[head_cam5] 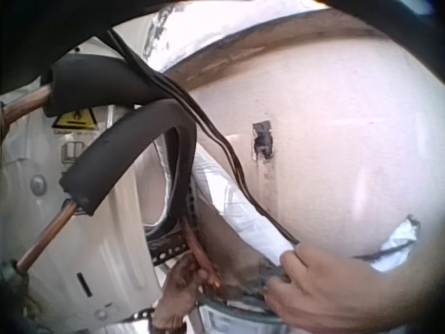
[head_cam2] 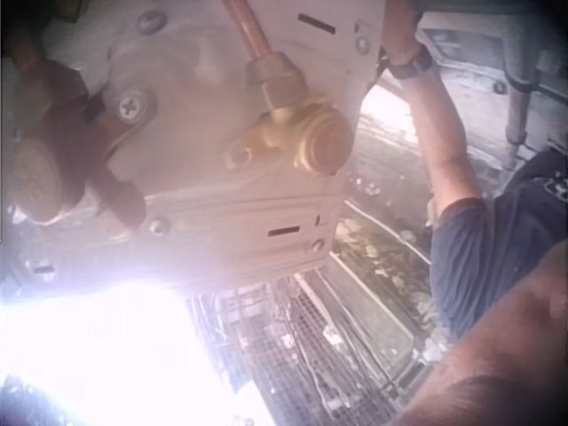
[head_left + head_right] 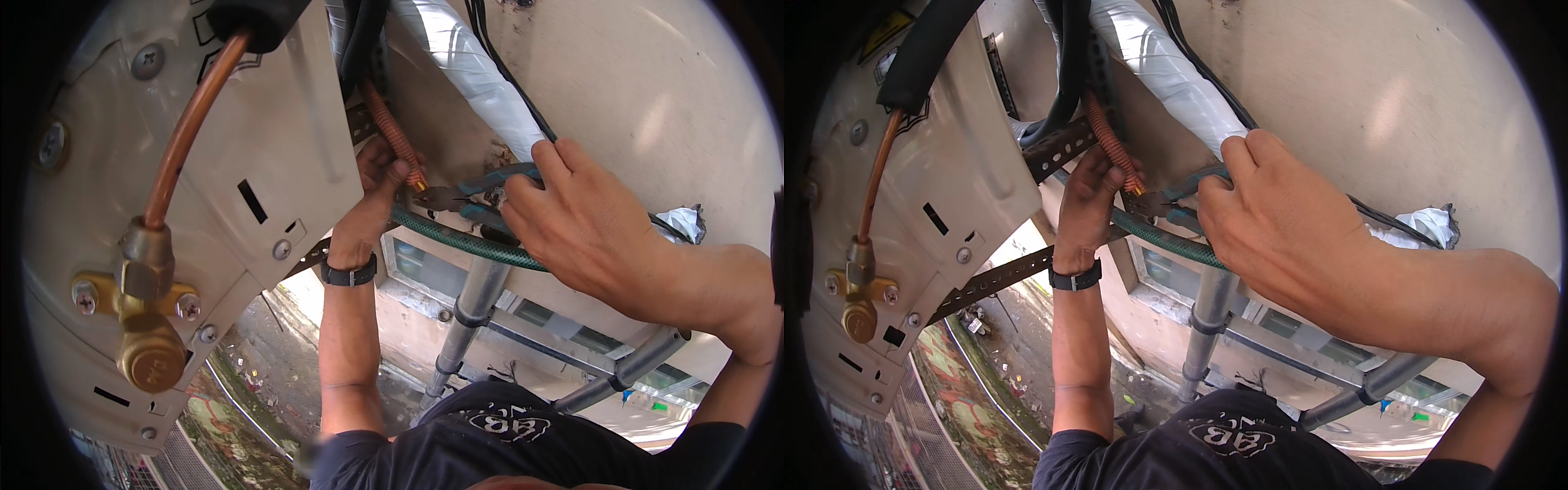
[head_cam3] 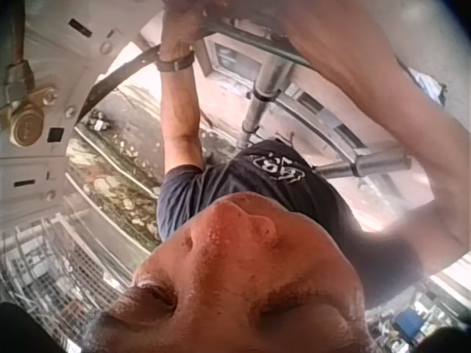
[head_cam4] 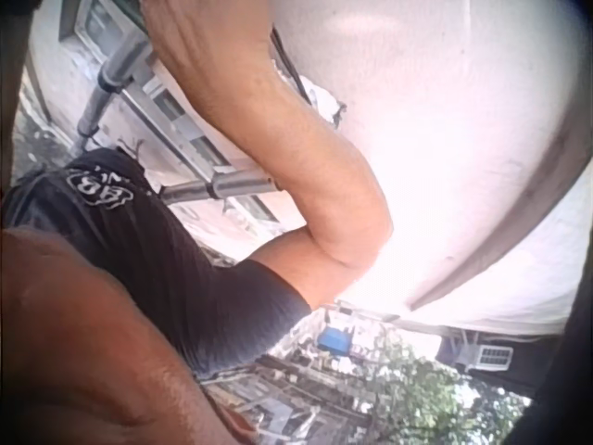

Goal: The person uses scissors to cut a plastic tie and then uses pliers to strip insulation from copper wires on an outdoor air conditioning unit.

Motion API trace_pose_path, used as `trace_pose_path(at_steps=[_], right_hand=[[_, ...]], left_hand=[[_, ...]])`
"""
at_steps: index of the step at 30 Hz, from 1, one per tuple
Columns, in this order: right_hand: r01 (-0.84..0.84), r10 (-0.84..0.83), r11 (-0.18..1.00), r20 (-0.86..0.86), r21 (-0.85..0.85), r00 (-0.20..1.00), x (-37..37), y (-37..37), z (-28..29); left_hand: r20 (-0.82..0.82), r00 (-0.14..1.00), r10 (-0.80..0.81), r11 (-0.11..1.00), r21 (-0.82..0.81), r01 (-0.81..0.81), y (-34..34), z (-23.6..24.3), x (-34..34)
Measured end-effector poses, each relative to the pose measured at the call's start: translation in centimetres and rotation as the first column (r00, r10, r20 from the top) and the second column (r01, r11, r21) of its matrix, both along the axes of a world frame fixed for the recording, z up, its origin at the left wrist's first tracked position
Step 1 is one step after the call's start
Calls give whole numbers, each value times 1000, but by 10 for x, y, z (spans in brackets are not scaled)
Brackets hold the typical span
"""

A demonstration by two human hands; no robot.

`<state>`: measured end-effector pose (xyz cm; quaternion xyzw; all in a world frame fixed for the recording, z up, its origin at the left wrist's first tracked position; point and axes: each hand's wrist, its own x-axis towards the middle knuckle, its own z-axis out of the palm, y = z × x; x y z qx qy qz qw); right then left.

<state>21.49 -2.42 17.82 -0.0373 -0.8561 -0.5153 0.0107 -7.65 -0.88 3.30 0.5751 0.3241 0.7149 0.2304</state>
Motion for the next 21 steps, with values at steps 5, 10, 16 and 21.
trace_pose_path(at_steps=[5, 10, 16, 21], right_hand=[[296, -272, 937, 146, -186, 951, -16, -15, 30], [468, -406, 822, 242, -323, 881, -41, -22, 38], [579, -603, 499, 222, -645, 766, -32, -47, 75], [522, -544, 600, 169, -607, 822, -15, -41, 89]], left_hand=[[-33, 999, -37, 998, 46, 38, 8, 11, 6], [16, 1000, -4, 1000, 11, 4, -2, 2, 0], [104, 989, -108, 994, 42, 104, 0, 0, 3], [215, 946, -245, 969, 30, 244, -5, -7, -5]])
